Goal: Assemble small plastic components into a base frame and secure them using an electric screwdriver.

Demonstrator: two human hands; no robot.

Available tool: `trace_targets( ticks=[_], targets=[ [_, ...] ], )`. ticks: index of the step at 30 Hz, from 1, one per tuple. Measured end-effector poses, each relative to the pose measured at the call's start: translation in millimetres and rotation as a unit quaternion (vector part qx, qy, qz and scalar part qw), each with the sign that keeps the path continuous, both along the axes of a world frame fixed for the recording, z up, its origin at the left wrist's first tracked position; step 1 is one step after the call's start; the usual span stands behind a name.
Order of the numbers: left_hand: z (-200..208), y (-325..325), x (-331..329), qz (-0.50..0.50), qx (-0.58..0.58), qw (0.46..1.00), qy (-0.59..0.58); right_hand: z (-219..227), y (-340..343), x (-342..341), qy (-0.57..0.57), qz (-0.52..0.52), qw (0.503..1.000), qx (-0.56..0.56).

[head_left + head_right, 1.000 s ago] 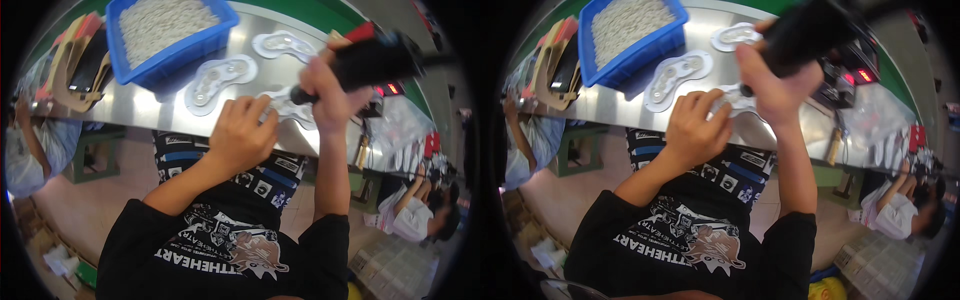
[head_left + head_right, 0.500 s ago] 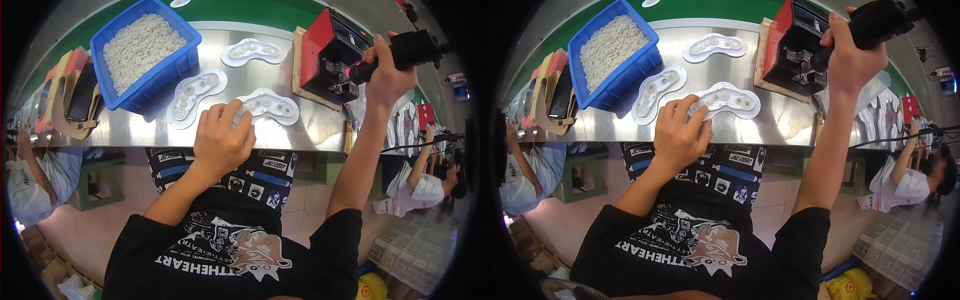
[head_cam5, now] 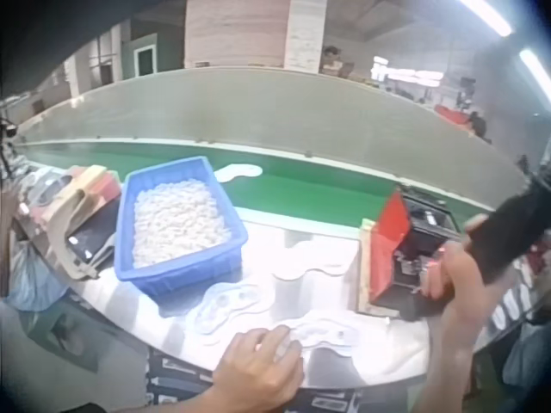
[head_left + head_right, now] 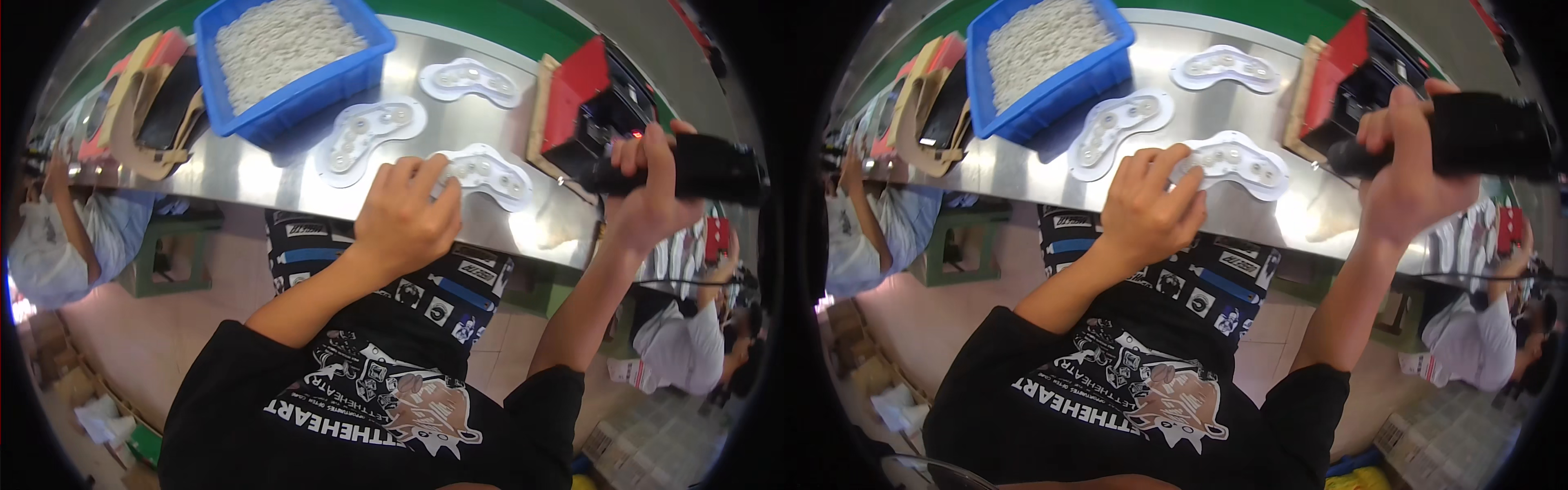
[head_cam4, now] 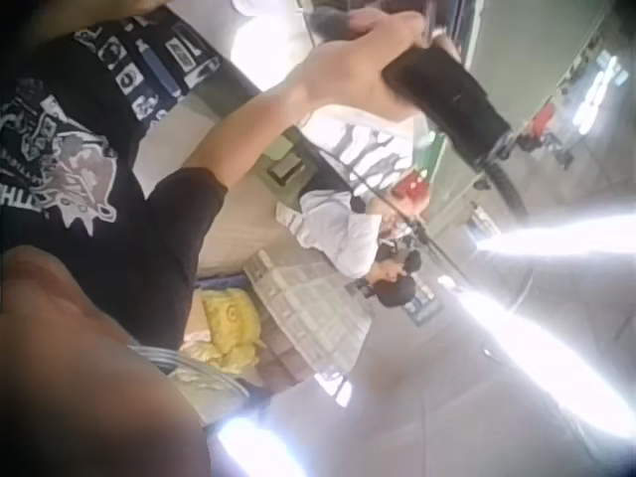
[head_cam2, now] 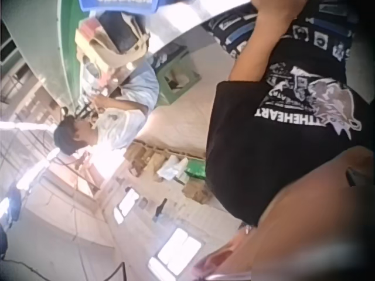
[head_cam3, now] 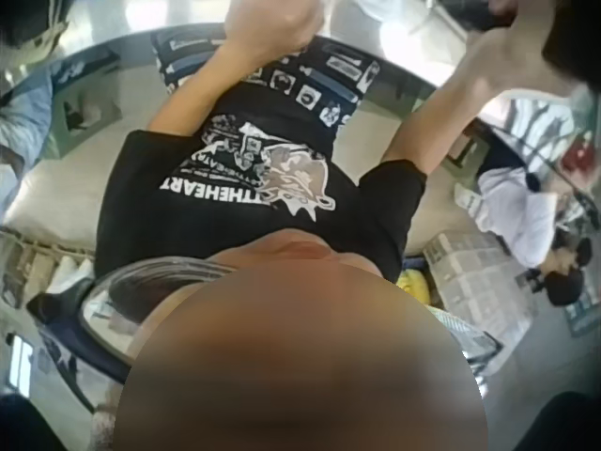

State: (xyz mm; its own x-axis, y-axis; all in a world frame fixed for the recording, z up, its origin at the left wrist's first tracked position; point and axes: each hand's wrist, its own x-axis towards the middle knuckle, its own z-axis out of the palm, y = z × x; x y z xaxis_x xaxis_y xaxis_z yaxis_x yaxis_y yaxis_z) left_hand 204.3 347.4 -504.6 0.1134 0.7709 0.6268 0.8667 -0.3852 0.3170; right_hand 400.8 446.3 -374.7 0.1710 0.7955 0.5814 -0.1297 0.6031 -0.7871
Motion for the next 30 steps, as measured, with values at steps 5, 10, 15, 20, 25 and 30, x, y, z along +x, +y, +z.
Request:
trace_targets(
  ticks=[5, 10, 15, 20, 25, 30],
  targets=[
    [-5.3, -0.5, -3.0, -0.01, 0.027, 1.0, 0.003, -12.0, -30.2, -63.9, 0.056, 0.125, 0.99, -0.03],
    [-1.9, -3.6, -4.2, -0.002, 0.002, 1.0, -0.007, -30.4, -18.2, -90.1, 0.019, 0.136, 0.99, -0.021],
    [-3.7, -2.2, -3.7, -0.008, 0.037, 0.999, -0.009, -42.1, -11.0, -89.1, -0.024, 0.12, 0.992, -0.038],
    [-6.6, -0.7, -4.2, -0.006, 0.043, 0.999, -0.013, -37.2, -15.8, -91.0, 0.02, 0.129, 0.991, -0.041],
    [-8.2, 0.2, -4.4, -0.009, 0.047, 0.999, -0.014, -41.8, -15.3, -89.6, 0.023, 0.132, 0.99, -0.042],
    [-8.4, 0.6, -4.0, -0.004, 0.037, 0.999, -0.017, -51.5, -8.8, -87.4, 0.033, 0.234, 0.972, -0.017]
  ],
)
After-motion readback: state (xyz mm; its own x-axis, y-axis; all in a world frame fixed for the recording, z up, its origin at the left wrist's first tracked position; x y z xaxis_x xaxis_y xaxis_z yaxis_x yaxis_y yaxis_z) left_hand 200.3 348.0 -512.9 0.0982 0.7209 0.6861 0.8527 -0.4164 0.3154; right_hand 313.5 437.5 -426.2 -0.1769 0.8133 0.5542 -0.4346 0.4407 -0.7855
